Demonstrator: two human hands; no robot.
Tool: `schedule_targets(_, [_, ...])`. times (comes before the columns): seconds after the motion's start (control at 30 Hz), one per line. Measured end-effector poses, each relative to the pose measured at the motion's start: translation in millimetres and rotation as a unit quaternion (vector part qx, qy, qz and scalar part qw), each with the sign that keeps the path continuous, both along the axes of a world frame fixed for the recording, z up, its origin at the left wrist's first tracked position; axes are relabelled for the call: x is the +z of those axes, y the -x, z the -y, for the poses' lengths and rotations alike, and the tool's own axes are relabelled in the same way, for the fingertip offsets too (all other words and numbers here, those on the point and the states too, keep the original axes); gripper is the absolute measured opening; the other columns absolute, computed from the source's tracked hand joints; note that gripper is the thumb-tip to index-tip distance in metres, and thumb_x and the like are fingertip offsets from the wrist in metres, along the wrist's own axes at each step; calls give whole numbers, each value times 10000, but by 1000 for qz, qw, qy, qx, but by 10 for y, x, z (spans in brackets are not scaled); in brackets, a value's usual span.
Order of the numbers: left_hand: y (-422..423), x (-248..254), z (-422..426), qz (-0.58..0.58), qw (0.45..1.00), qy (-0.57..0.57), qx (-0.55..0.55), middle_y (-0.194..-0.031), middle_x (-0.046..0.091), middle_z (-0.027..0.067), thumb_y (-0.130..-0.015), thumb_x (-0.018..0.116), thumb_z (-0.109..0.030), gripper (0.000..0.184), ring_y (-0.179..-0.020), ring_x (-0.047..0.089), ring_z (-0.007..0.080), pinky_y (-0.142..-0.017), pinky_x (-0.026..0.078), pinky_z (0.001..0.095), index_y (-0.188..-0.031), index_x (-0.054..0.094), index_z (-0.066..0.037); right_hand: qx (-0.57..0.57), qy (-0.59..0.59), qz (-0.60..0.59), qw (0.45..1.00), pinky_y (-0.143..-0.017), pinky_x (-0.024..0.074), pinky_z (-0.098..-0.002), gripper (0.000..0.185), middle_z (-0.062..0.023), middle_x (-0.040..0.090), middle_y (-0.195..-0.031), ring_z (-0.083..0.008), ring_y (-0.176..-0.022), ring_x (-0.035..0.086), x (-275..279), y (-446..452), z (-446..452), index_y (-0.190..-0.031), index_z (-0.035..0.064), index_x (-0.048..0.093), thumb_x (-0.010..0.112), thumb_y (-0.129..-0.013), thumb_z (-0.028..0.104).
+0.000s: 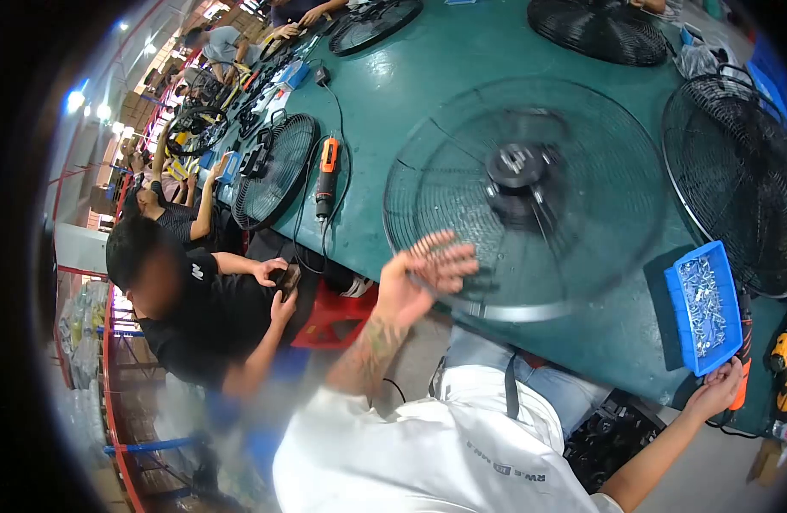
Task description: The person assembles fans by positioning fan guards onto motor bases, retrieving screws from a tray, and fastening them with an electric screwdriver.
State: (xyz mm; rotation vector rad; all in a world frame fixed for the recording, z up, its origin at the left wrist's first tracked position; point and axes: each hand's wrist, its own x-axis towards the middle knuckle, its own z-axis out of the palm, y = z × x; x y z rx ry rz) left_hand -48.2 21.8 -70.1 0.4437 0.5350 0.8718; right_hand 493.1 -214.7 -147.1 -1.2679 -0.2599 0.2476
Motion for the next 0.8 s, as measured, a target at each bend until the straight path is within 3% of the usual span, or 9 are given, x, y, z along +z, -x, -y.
schedule_targets(0.07, [-45, -77, -445, -17, 997, -37, 60, -1388, 569, 309, -839, 507, -120, 539, -1286, 573, 470, -1009, 549, 506, -1360, 499, 18, -9, 17, 7, 1000, -517, 296, -233, 240, 29, 466, -715, -60, -572, 406, 17, 15, -30, -1038, -4, 633, 538, -1079, 213])
schedule_targets(0.27, [127, -271, -2210, 42, 982, -77, 170, -1264, 609, 287, -837, 503, -16, 243, -1166, 639, 454, -964, 580, 535, -1074, 546, 13, -30, 10, 13, 999, -477, 292, -225, 190, 46, 475, -703, -42, -556, 412, 21, 57, -71, -1007, 27, 646, 556, -1057, 186])
schedule_targets(0.4, [485, -435, -3467, 13, 974, -75, 212, -1219, 622, 250, -896, 523, -110, 177, -1102, 657, 403, -977, 568, 531, -1027, 553, 5, -27, 6, 6, 1000, -470, 311, -217, 156, 26, 489, -684, -50, -539, 431, 49, 101, -90, -1002, 35, 645, 575, -1042, 169])
schedule_targets(0.47, [566, -430, -3798, -50, 958, -93, 267, -1267, 604, 275, -981, 518, -235, 341, -1225, 610, 457, -1063, 525, 546, -1137, 526, 69, -30, 3, 10, 1000, -470, 312, -215, 152, 32, 496, -689, -48, -544, 438, 43, 107, -106, -1003, 41, 643, 586, -1039, 176])
schedule_targets(0.5, [548, -346, -3795, -86, 959, -90, 256, -1303, 599, 250, -986, 617, -461, 649, -1263, 589, 420, -1046, 511, 550, -1314, 496, 85, -24, 4, 12, 1000, -470, 313, -214, 149, 39, 503, -693, -45, -549, 446, 36, 108, -94, -1003, 46, 642, 597, -1036, 184])
schedule_targets(0.53, [534, -236, -3775, -88, 971, -76, 209, -1414, 547, 278, -955, 613, -638, 930, -1299, 568, 438, -1061, 491, 547, -1484, 361, 84, -36, 4, 15, 999, -470, 313, -214, 149, 39, 503, -693, -45, -549, 446, 50, 100, -144, -1003, 46, 642, 597, -1036, 184])
schedule_targets(0.6, [132, 31, -3455, -206, 950, -49, 228, -1469, 515, 288, -939, 623, -661, 1012, -1306, 570, 432, -1055, 493, 528, -1531, 290, 90, -81, 21, -26, 996, -474, 320, -203, 167, 55, 538, -716, -28, -566, 467, 41, 120, -143, -1005, 67, 641, 626, -1028, 232])
schedule_targets(0.7, [-560, 110, -2923, -347, 921, -178, -20, -1326, 638, 222, -992, 641, -504, 804, -1184, 651, 330, -915, 554, 428, -1494, 377, 67, -72, 53, -19, 996, -471, 320, -185, 173, 84, 552, -716, -5, -556, 457, 153, 211, -194, -966, 116, 681, 671, -1005, 284])
schedule_targets(0.8, [-1458, 407, -1645, -401, 814, -350, -233, -1200, 708, 140, -1003, 656, -335, 590, -1045, 688, 238, -780, 559, 346, -1434, 487, 31, -90, 115, 24, 989, -480, 292, -233, 215, 99, 474, -684, -27, -558, 407, 285, 303, -262, -873, 133, 657, 689, -997, 306])
